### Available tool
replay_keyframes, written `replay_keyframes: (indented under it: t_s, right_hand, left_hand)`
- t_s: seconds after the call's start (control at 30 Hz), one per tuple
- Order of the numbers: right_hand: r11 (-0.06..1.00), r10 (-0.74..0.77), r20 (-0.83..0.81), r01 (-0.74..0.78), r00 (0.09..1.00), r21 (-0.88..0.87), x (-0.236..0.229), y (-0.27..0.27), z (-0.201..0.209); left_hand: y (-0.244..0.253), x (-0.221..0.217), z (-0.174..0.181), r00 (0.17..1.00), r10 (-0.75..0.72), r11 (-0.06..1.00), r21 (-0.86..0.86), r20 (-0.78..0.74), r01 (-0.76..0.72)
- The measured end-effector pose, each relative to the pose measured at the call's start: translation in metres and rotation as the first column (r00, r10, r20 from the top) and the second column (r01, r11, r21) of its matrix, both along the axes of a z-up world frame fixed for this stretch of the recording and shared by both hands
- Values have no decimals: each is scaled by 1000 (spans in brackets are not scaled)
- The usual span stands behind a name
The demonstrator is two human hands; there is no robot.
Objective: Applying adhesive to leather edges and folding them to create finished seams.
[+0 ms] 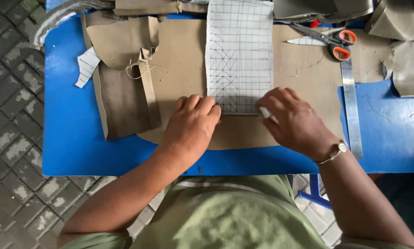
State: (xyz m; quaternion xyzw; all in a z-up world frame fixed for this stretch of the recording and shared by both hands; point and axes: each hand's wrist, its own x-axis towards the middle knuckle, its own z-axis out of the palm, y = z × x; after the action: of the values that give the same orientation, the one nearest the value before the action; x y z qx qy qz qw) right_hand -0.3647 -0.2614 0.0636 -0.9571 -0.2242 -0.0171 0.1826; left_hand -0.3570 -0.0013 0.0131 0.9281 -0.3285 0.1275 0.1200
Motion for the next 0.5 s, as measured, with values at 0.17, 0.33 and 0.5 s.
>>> replay_keyframes:
  t_s: [0.17, 0.33, 0.5]
  right_hand:
    - [977, 111, -25, -113, 994, -183, 6, -11, -16]
    - [973, 136, 77, -119, 988, -196, 6, -15, -26]
    - [978, 92, 165, -58, 982, -202, 6, -11, -30]
  left_hand:
    - [1, 14, -34, 998, -50, 999, -4, 41, 50]
    - [2, 18, -21, 998, -63, 997, -34, 21, 64]
    - [3, 18, -18, 999, -41, 999, -14, -28, 41]
